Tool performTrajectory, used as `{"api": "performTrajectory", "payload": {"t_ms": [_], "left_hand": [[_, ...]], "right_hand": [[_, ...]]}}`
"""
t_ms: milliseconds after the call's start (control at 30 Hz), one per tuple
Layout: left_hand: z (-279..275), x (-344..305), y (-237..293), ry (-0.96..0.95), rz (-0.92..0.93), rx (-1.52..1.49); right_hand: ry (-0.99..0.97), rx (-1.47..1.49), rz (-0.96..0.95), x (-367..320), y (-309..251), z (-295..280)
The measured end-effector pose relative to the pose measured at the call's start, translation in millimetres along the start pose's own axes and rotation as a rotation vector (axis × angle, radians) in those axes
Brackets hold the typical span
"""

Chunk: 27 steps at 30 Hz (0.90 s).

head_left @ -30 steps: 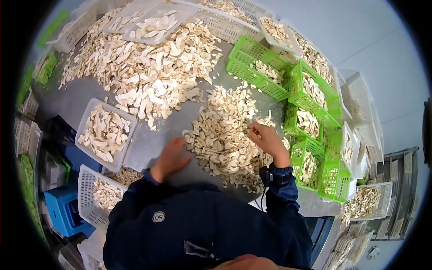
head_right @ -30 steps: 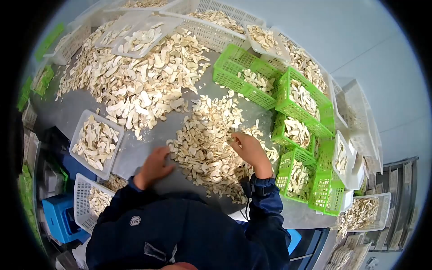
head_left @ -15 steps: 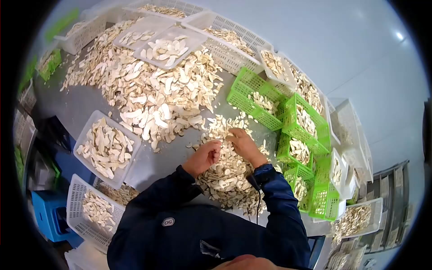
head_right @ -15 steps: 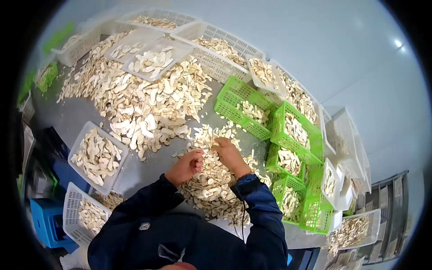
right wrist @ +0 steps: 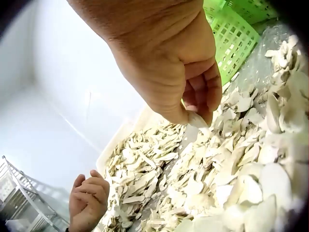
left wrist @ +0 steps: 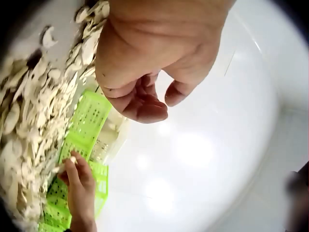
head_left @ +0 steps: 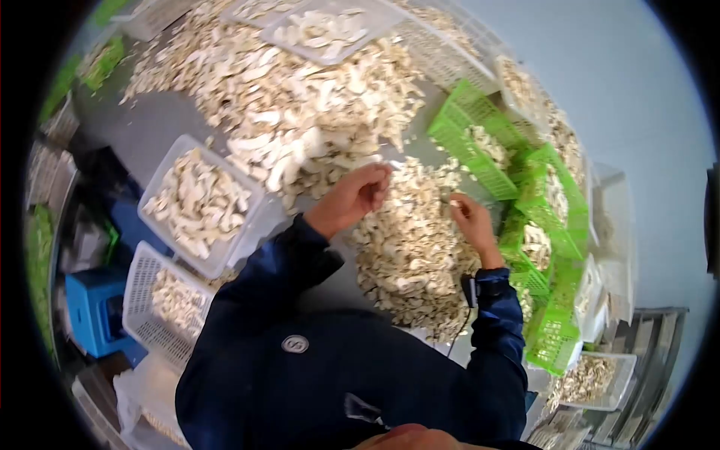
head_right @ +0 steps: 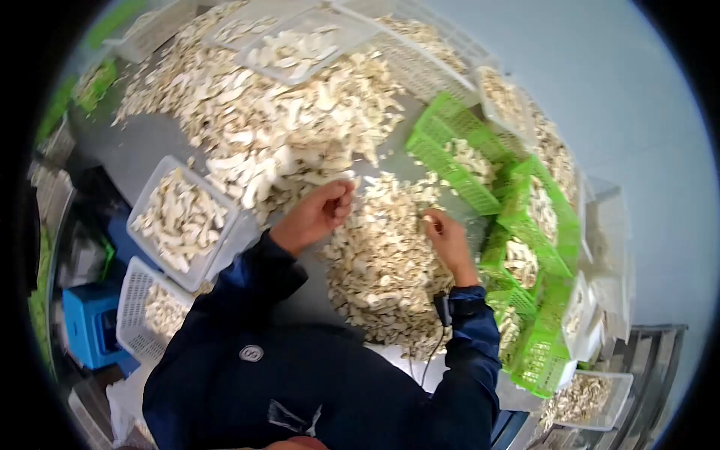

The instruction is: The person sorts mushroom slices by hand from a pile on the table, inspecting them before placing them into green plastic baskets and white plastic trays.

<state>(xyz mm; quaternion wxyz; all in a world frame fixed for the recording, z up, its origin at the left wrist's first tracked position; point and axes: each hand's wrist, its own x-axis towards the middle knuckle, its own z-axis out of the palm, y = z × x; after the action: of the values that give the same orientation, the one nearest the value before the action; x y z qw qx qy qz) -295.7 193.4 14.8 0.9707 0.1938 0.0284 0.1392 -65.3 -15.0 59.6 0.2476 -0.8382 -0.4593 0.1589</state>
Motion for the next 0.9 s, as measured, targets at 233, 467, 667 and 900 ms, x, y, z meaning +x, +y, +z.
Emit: {"api": "performTrajectory", "payload": {"t_ms": [233,467,667,900], "left_hand": [[-50,0,-13,0.111,-0.024,-0.096],[-18,-5,-81,0.221,-0.048,-0.354],[26,-19,-96,0.276,-0.265,-0.211],[-20,-19,-85,-0.071,-0.285,-0.082]], "right_hand": [[-0.037,0.329,-0.002,-5,-1,27],[-0.291,0.647,0.114,-10,-36,21],[-0.089,0.206,0.033,11,-11,22],[0.109,-0.162,-0.271,33,4,56]]}}
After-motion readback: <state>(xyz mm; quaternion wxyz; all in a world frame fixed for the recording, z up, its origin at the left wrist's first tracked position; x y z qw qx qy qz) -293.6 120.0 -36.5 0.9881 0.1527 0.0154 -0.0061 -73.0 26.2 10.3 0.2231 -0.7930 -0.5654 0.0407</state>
